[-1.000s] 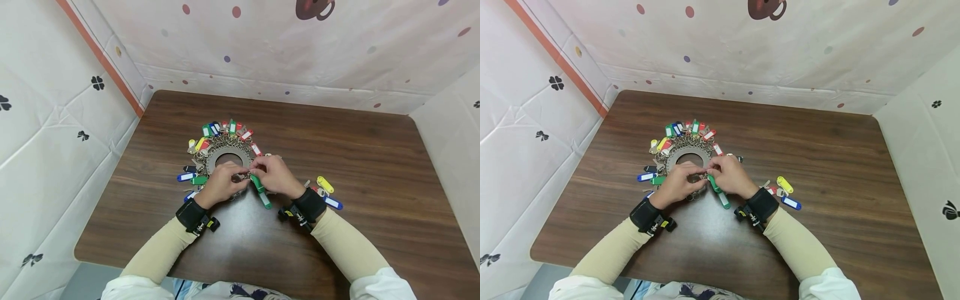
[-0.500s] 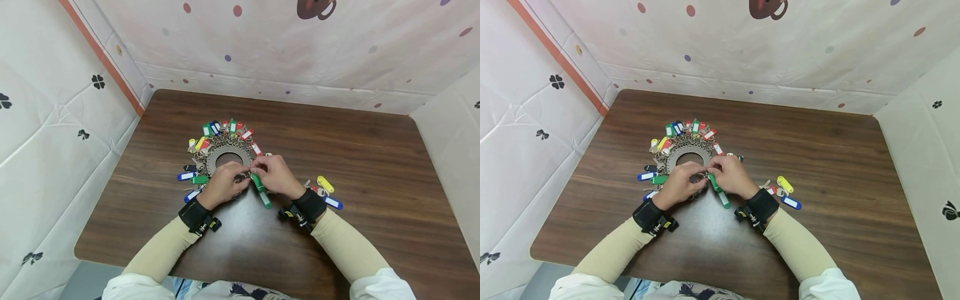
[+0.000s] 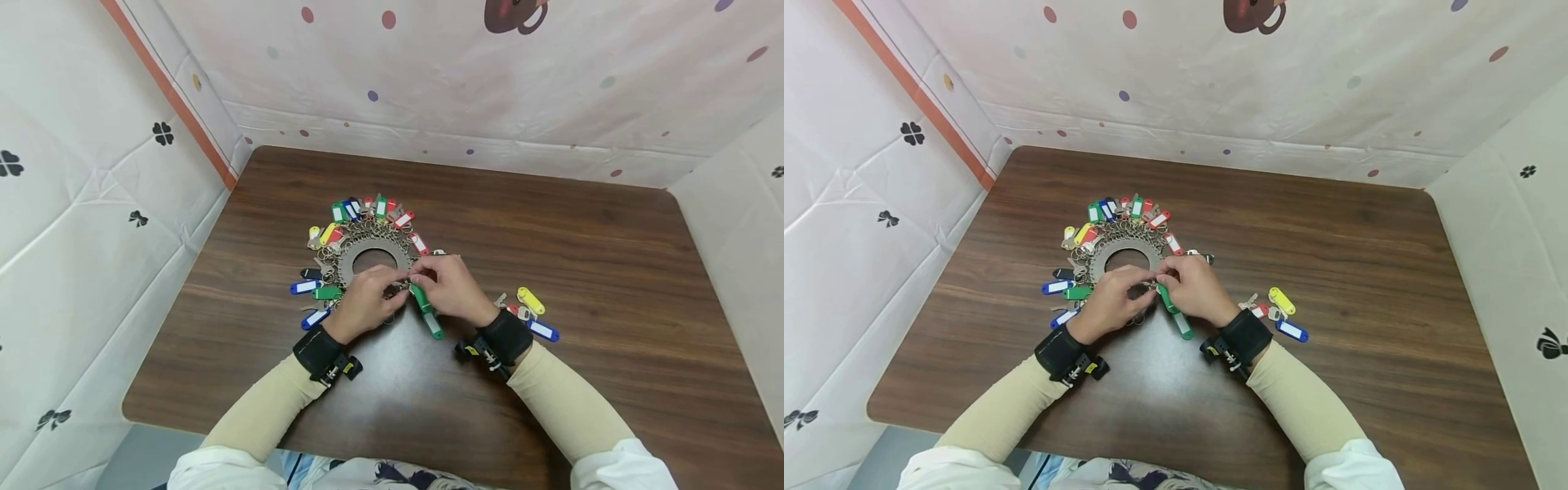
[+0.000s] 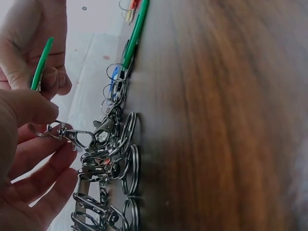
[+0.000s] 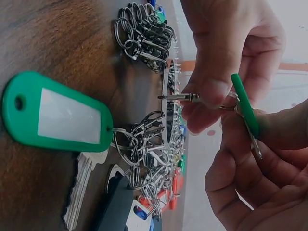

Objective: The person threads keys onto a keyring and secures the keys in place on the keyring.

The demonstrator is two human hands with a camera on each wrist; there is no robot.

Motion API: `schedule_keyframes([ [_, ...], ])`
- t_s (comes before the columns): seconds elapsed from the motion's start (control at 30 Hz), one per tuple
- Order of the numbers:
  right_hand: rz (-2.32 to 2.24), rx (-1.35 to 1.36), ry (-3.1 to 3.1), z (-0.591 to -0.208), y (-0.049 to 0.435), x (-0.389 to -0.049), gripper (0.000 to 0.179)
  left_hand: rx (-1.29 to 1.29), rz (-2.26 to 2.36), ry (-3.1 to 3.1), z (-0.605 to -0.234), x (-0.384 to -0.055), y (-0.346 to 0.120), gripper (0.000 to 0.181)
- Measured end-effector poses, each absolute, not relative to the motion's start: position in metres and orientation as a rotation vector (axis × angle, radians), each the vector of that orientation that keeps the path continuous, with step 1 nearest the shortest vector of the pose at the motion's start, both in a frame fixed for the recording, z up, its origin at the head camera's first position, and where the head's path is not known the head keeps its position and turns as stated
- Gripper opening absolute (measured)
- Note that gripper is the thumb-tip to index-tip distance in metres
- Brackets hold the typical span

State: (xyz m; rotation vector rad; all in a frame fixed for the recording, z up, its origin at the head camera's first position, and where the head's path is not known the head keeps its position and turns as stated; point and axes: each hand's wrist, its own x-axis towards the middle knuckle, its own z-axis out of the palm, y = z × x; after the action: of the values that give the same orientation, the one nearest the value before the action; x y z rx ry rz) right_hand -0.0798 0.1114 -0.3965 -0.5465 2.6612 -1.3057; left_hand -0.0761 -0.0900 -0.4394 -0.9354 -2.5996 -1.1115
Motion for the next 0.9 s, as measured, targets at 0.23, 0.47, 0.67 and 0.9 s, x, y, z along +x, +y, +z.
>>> schedule_keyframes([
  [0.23,-1.264,-0.623,2.689,-0.399,0.113,-0.08,0.011,-1.031,-1.215,-2.609,-0.441,-0.082,-0.096,0.022],
  [0.47,-1.285,-0.593,2.656,-0.398,0.115,-0.081,0.012,-1.075,-1.595,-2.582,-0.44,-0.091,-0.107,0.014],
  [0.67,-1.293,-0.612,2.637,-0.398,0.115,-0.082,0.013,-1.069,-1.639,-2.542,-0.442,-0.094,-0.106,0.004],
  [0.9,-1.313,-0.661,2.668,-0.401,0.114,-0.081,0.012,-1.037,-1.536,-2.506,-0.444,-0.091,-0.104,0.023],
])
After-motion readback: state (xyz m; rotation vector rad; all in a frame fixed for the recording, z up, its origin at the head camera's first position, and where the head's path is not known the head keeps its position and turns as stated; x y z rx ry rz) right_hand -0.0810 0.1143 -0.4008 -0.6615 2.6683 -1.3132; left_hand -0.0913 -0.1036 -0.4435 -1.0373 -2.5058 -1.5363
